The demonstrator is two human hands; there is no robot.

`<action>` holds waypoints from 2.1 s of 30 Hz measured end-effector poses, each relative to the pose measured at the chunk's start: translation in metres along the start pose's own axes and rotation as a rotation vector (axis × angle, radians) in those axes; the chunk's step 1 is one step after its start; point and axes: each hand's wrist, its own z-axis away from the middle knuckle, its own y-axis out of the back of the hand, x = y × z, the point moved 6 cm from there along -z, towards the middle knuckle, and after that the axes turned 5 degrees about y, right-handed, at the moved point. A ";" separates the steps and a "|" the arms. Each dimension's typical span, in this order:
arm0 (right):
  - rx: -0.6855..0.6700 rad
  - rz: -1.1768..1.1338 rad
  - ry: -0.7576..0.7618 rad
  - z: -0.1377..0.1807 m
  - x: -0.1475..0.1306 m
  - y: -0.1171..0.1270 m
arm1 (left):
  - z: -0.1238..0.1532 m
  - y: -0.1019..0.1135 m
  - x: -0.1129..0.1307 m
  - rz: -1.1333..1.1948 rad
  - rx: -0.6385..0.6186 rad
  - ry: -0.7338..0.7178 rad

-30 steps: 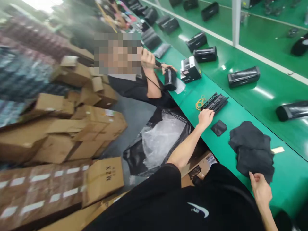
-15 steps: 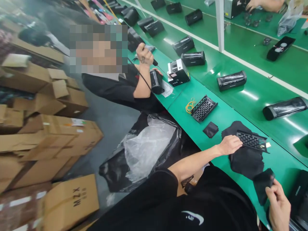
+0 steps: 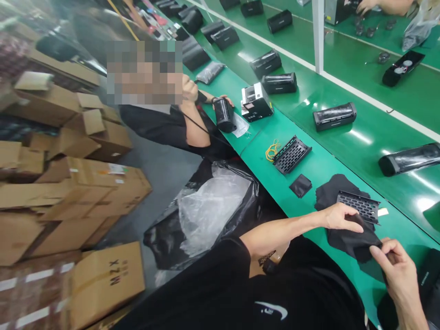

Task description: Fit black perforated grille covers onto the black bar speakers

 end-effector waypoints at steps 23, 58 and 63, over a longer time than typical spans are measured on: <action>-0.019 0.702 -0.009 -0.159 0.062 0.022 | -0.012 0.075 -0.044 -0.689 0.593 0.340; 0.214 -0.068 -0.083 -0.043 0.021 0.052 | 0.011 0.041 0.031 0.180 0.294 -0.089; 0.219 -0.084 -0.100 -0.044 0.020 0.051 | 0.010 0.041 0.032 0.219 0.271 -0.089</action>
